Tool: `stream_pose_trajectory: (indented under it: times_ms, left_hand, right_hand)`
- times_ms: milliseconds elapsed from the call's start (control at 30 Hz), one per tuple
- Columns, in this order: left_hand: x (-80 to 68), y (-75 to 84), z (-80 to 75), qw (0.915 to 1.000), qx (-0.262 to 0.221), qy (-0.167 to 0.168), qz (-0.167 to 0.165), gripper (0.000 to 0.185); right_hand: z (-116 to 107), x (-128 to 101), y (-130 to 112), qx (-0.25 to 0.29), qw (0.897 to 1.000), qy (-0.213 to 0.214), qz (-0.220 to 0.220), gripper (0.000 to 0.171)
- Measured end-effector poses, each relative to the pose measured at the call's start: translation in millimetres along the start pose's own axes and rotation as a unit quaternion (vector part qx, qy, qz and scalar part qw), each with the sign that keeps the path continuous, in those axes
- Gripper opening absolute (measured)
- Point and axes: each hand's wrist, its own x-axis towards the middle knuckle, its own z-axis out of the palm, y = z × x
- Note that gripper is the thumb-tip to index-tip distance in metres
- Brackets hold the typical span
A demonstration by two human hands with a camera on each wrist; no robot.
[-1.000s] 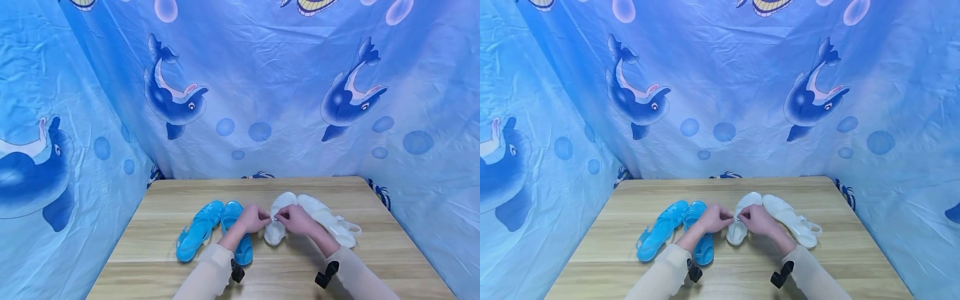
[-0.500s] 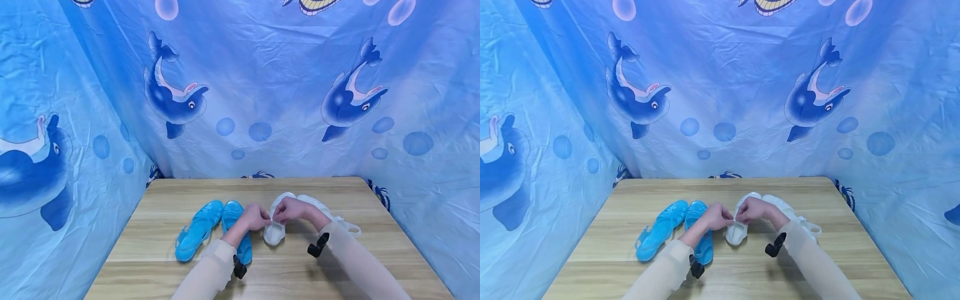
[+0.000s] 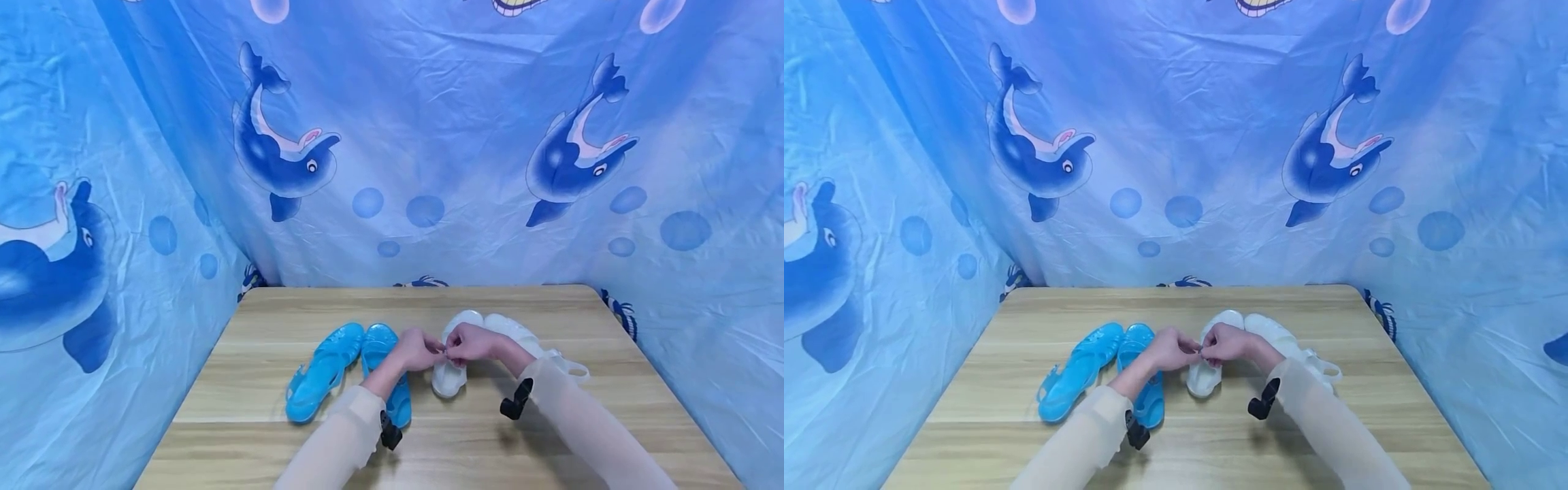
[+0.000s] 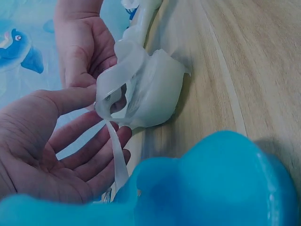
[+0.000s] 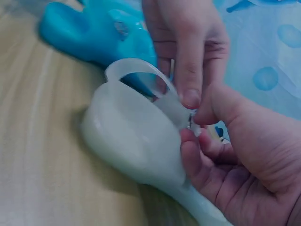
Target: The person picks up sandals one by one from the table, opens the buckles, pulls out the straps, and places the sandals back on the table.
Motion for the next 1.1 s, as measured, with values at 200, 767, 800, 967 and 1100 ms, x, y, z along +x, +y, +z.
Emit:
stream_pose_trajectory:
  times_ms: [200,767,800,967,1100]
  left_hand:
    - [2.5,-1.5,1.2,0.9991,0.030,0.028,0.013,0.015]
    - [4.7,-8.1,4.6,0.9973,0.031,0.066,0.010,0.011]
    - [4.9,-8.8,5.6,0.9973,0.032,0.065,0.014,0.010]
    - [8.1,-10.8,10.1,0.9959,0.051,0.067,0.032,0.007]
    - [10.0,-8.7,10.4,0.9956,0.059,0.064,0.034,0.010]
  right_hand:
    - [11.4,-0.3,5.1,-0.073,0.993,0.058,-0.071,0.010]
    - [16.3,-7.8,-4.0,-0.093,0.981,0.148,-0.081,0.005]
    - [17.0,-7.2,-3.0,-0.098,0.981,0.148,-0.082,0.004]
    - [20.8,-5.9,4.6,-0.122,0.977,0.153,-0.089,0.010]
    - [21.1,-8.0,12.3,-0.105,0.978,0.157,-0.087,0.012]
